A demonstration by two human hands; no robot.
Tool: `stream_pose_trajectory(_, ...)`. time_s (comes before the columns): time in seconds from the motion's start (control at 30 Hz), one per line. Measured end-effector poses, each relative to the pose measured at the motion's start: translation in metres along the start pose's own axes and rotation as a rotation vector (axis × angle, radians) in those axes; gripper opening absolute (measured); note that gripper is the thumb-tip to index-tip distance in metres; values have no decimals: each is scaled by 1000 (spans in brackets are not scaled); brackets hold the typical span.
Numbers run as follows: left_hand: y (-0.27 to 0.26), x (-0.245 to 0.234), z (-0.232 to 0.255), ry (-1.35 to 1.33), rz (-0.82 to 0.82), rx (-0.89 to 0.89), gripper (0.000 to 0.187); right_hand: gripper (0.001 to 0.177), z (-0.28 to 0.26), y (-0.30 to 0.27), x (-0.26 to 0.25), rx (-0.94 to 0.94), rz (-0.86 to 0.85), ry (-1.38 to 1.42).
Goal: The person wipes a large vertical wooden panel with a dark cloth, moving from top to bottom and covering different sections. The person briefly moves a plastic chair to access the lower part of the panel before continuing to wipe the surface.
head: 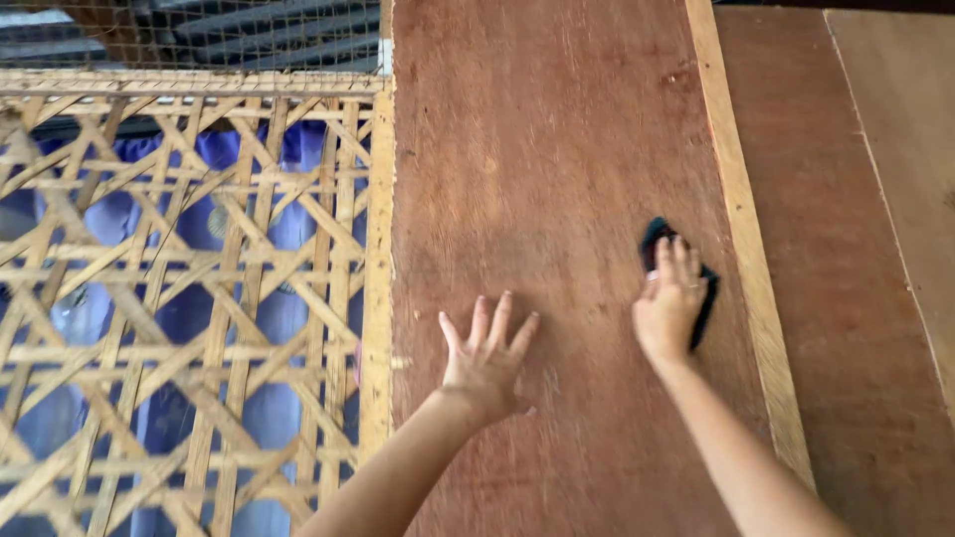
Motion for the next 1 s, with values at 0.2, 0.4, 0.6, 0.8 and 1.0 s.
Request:
stream_pose_trajectory(0.2, 41, -44, -10, -28, 162, 150, 115, 50, -69, -6, 39, -390, -413, 291)
stream_pose_trajectory(0.4, 70, -62, -15, -2, 148, 190, 115, 61, -17, 61, 39, 165, -38, -170)
stream_pose_trajectory(0.6, 112, -81, 10, 40, 130, 215, 104, 54, -30, 66, 43, -61, -412, 103)
stream_pose_trajectory(0.8, 132, -90, 48, 21, 85, 286, 85, 45, 65, 88, -15, 81, -131, -311)
stream_pose_trajectory(1.0, 154, -109, 53, 117, 107, 265, 102, 44, 87, 76, 1, 99, -176, -124)
Point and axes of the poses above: each hand's wrist, its own y-axis towards the middle knuckle, its own x-axis out of the palm, z = x × y, the point moved 7 cm from there along y, towards the middle knuckle, and after that the axes turned 7 degrees about -x, right-handed, at the moved point
